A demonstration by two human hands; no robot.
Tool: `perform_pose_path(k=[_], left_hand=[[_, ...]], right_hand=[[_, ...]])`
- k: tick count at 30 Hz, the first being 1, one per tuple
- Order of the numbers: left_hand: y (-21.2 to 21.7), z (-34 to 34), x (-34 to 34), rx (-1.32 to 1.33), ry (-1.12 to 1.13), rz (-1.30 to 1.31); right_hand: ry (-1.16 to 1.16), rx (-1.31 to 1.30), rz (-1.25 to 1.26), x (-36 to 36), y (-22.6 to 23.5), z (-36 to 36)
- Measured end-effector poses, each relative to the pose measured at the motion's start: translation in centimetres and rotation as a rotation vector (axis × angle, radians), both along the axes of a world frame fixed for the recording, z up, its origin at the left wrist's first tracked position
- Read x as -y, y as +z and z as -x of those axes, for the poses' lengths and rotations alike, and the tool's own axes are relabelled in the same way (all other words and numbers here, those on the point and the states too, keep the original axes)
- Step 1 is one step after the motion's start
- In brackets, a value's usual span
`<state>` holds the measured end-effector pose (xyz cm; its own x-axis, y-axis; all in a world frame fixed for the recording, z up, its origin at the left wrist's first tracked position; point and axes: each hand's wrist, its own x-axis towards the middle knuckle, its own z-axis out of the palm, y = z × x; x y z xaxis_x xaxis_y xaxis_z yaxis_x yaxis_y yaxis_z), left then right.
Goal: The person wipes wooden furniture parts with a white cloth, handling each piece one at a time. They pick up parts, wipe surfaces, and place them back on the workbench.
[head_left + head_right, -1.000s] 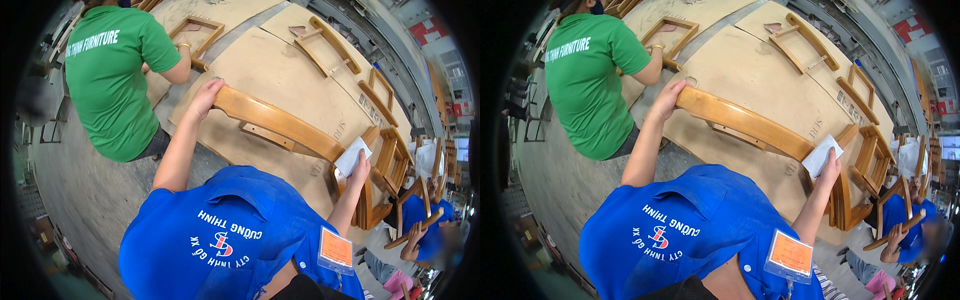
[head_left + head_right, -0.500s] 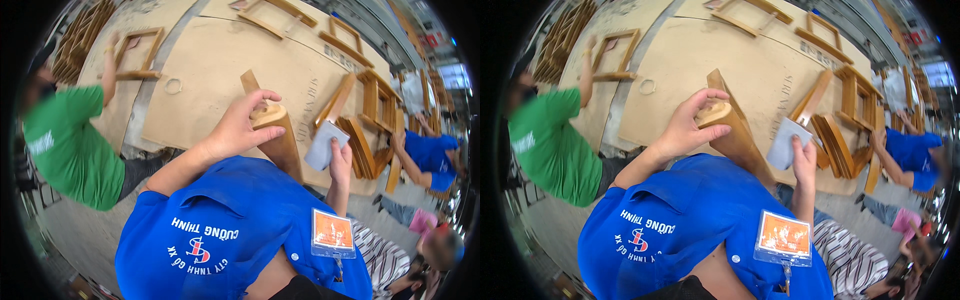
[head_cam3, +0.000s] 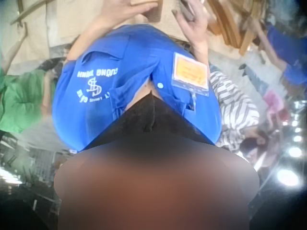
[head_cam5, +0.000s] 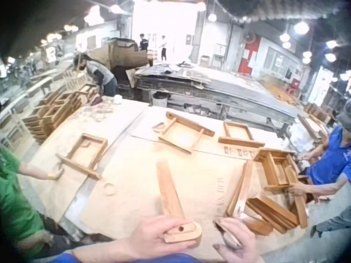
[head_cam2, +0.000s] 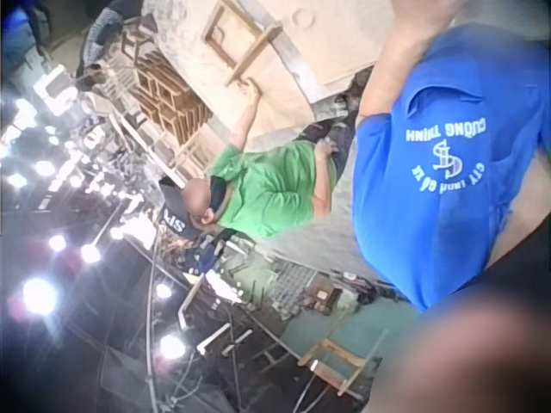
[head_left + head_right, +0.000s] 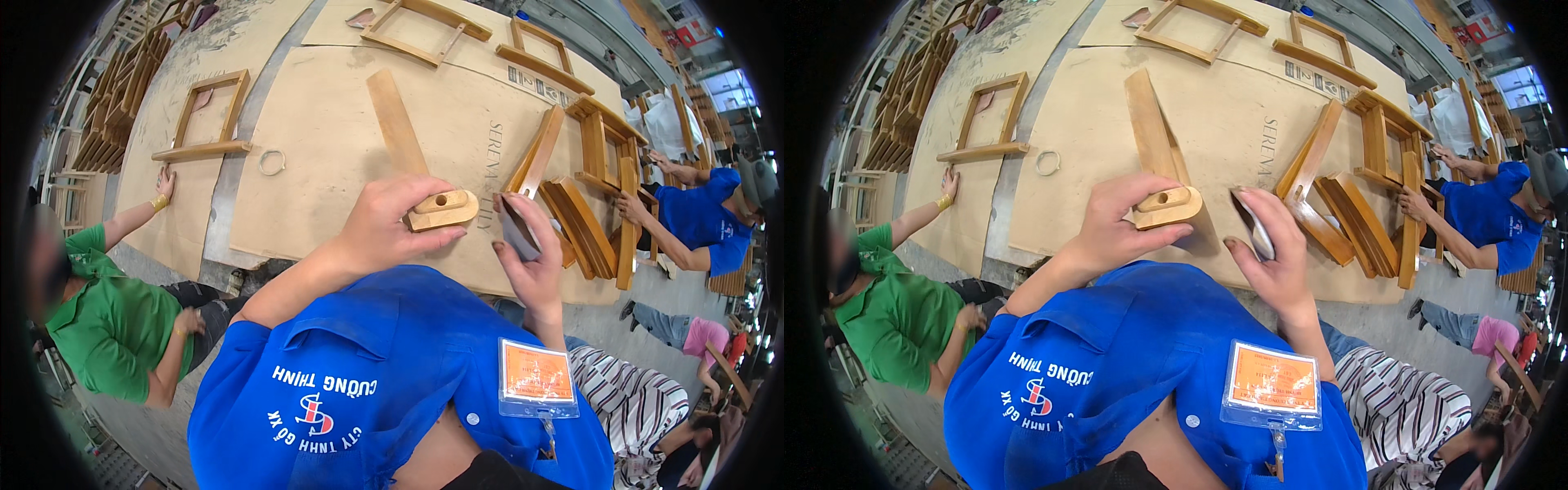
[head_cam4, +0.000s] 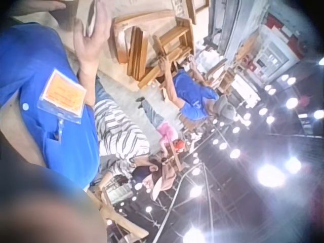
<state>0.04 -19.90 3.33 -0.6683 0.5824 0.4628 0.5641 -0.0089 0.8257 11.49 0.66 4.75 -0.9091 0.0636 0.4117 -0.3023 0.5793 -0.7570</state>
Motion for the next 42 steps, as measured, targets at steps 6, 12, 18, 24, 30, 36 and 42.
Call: perform_pose_path(k=[6, 12, 18, 24, 30, 36, 42], left_hand=[[-1.5, 2.2, 1.8, 0.447, 0.173, -0.002], [-2.6, 3.2, 1.4, 0.497, 0.03, -0.111], [-2.7, 2.7, -1.1, 0.281, -0.111, -0.128], [-2.7, 1.8, -2.6, 0.273, -0.252, -0.217], [-2.9, 1.1, -3.8, 0.214, -0.323, -0.233], [-2.4, 0.1, -4.2, 0.178, -0.338, -0.199], [-2.5, -0.5, -4.5, 0.204, -0.376, -0.197]], right_hand=[[0.17, -0.001, -0.149, 1.7, 0.4, 2.2], [0.18, -0.008, -0.578, 2.1, 4.9, 4.8], [0.194, 0.041, -0.99, 5.1, 8.0, 5.5], [0.185, 0.142, -0.961, 4.8, 9.0, 4.0], [0.23, 0.149, -1.085, 4.1, 8.8, 2.4], [0.196, 0.183, -0.98, 2.8, 9.2, 1.6], [0.319, 0.132, -0.905, 2.0, 8.9, 1.4]])
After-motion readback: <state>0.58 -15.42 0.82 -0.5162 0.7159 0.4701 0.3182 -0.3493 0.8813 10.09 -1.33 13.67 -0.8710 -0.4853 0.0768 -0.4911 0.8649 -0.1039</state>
